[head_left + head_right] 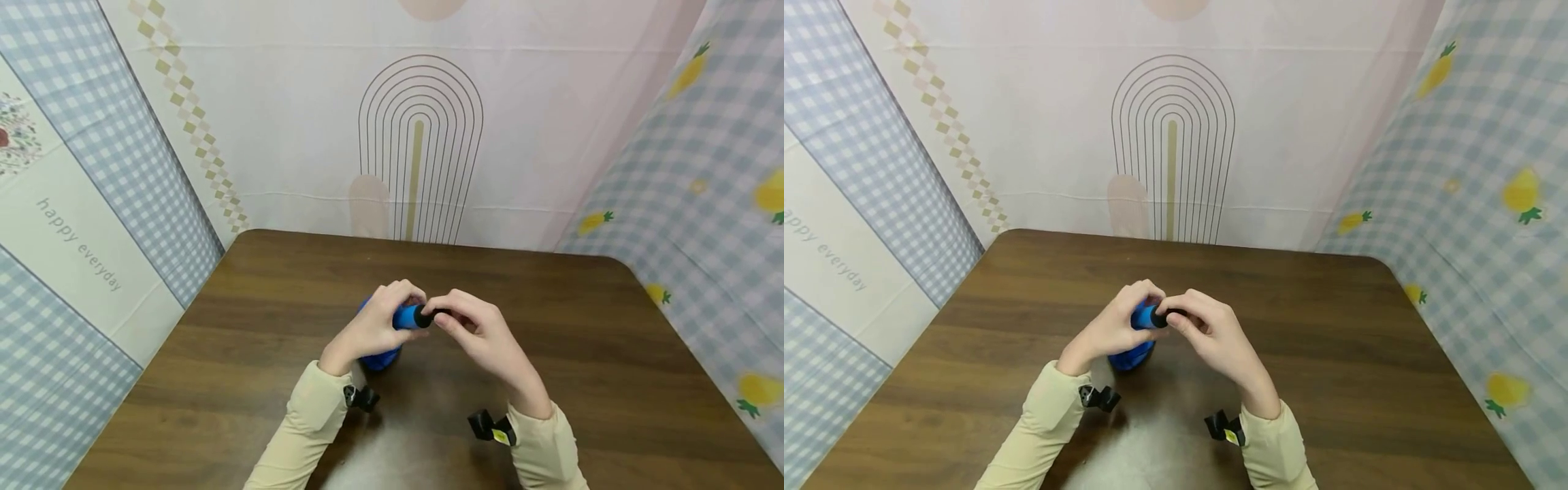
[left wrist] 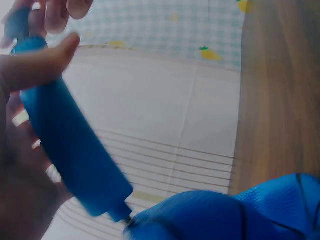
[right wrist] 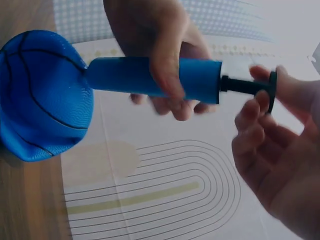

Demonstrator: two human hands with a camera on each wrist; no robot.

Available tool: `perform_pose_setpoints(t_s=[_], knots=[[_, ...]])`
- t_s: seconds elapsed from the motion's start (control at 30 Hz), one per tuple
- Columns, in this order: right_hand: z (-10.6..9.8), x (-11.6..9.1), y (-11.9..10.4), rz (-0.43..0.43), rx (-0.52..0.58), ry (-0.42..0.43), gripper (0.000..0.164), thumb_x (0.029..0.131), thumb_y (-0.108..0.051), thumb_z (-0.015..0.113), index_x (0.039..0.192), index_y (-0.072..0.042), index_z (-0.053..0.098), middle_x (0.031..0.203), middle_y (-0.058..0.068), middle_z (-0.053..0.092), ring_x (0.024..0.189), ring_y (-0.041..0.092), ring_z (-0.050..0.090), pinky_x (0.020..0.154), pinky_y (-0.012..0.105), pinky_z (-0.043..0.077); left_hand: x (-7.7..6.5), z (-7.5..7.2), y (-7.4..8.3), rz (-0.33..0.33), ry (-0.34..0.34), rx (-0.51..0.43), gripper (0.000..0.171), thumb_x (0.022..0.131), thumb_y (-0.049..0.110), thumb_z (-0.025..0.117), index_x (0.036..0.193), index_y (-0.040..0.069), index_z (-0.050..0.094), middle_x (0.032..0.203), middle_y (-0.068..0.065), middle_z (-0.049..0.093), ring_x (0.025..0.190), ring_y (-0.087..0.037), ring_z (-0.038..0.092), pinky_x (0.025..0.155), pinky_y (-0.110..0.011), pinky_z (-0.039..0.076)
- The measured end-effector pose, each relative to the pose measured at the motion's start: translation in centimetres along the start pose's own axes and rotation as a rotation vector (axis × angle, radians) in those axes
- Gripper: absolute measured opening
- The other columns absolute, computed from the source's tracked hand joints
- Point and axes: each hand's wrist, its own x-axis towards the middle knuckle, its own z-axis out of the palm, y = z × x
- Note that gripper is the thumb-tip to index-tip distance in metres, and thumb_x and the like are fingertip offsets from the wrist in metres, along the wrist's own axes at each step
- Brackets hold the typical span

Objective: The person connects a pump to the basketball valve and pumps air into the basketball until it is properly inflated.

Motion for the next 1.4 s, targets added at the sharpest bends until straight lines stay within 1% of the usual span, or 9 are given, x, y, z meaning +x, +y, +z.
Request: perform_pose_setpoints(t_s=[0.13,0.23,0.33,0.5,0.6,0.87,1.13,1.27,1.4], knots=[[-0.5,0.0,0.0,-0.08,0.014,-0.093,0.025,0.09,0.004,0.061,0.103,-0.017,0.068,0.084,-0.005,0.058,0.068,0.003,0.046,0.062,0.018,0.041,-0.4,-1.1,-0.3,-0.072,-0.305,-0.223,0.038,0.092,0.023,0.067,0.127,0.016,0.055,0.117,0.001,0.061,0.101,-0.007,0.055,0.091,-0.026,0.045],[-0.8,-0.1,0.2,-0.071,0.017,-0.132,0.024,0.091,0.002,0.061,0.105,-0.017,0.067,0.088,-0.005,0.06,0.069,0.003,0.048,0.063,0.02,0.044,-0.7,-1.5,-0.4,-0.115,-0.377,-0.261,0.036,0.096,0.022,0.06,0.131,0.016,0.054,0.117,0.0,0.064,0.097,-0.008,0.058,0.089,-0.026,0.048],[-1.0,-0.2,0.4,-0.025,-0.021,-0.117,0.023,0.092,-0.002,0.062,0.109,-0.017,0.066,0.094,-0.005,0.064,0.072,0.003,0.052,0.064,0.022,0.047,-0.5,-1.2,-0.5,-0.074,-0.287,-0.189,0.036,0.094,0.021,0.064,0.129,0.014,0.057,0.116,-0.003,0.066,0.096,-0.01,0.062,0.088,-0.026,0.05],[-1.6,-0.6,0.6,0.063,-0.047,0.018,0.021,0.092,0.0,0.062,0.107,-0.014,0.066,0.09,-0.002,0.065,0.073,0.005,0.054,0.064,0.022,0.047,-0.2,-0.4,-0.7,0.049,0.047,0.078,0.037,0.085,0.019,0.074,0.12,0.015,0.062,0.107,-0.001,0.068,0.094,-0.014,0.062,0.086,-0.032,0.049],[-2.0,-0.7,0.5,0.126,0.024,0.127,0.017,0.093,0.001,0.059,0.103,-0.011,0.066,0.08,-0.003,0.058,0.065,0.008,0.05,0.057,0.023,0.043,-0.1,-0.1,-1.0,0.038,0.201,0.164,0.034,0.084,0.015,0.076,0.115,0.017,0.061,0.102,0.0,0.066,0.095,-0.016,0.06,0.089,-0.039,0.045],[-1.0,-0.3,1.3,0.049,0.189,0.183,0.013,0.093,0.008,0.055,0.098,-0.001,0.063,0.084,-0.004,0.056,0.063,0.01,0.048,0.055,0.025,0.041,-0.2,0.6,-1.6,-0.094,0.061,0.033,0.034,0.091,0.018,0.067,0.123,0.016,0.055,0.12,-0.004,0.051,0.112,-0.022,0.042,0.093,-0.043,0.028],[2.0,0.8,2.5,0.243,0.044,0.116,0.008,0.096,-0.01,0.058,0.1,-0.009,0.065,0.079,0.007,0.06,0.061,0.009,0.049,0.053,0.023,0.043,0.2,2.3,-2.1,-0.015,0.058,0.052,0.03,0.092,0.016,0.065,0.119,0.011,0.054,0.107,-0.002,0.061,0.099,-0.016,0.054,0.098,-0.044,0.033],[1.1,0.6,0.8,0.25,-0.002,0.214,0.005,0.094,-0.009,0.062,0.096,-0.009,0.066,0.077,0.006,0.063,0.062,0.007,0.053,0.055,0.023,0.045,0.0,1.6,-2.4,-0.006,0.086,0.073,0.028,0.09,0.014,0.066,0.114,0.014,0.054,0.099,0.003,0.059,0.096,-0.012,0.052,0.097,-0.043,0.03],[1.0,0.5,-0.2,0.279,0.093,0.296,0.005,0.094,-0.007,0.061,0.094,-0.005,0.065,0.071,0.004,0.056,0.06,0.01,0.052,0.052,0.024,0.045,0.3,1.6,-2.1,0.018,0.099,0.114,0.023,0.091,0.016,0.065,0.109,0.013,0.052,0.095,0.002,0.057,0.092,-0.013,0.051,0.095,-0.043,0.032]])
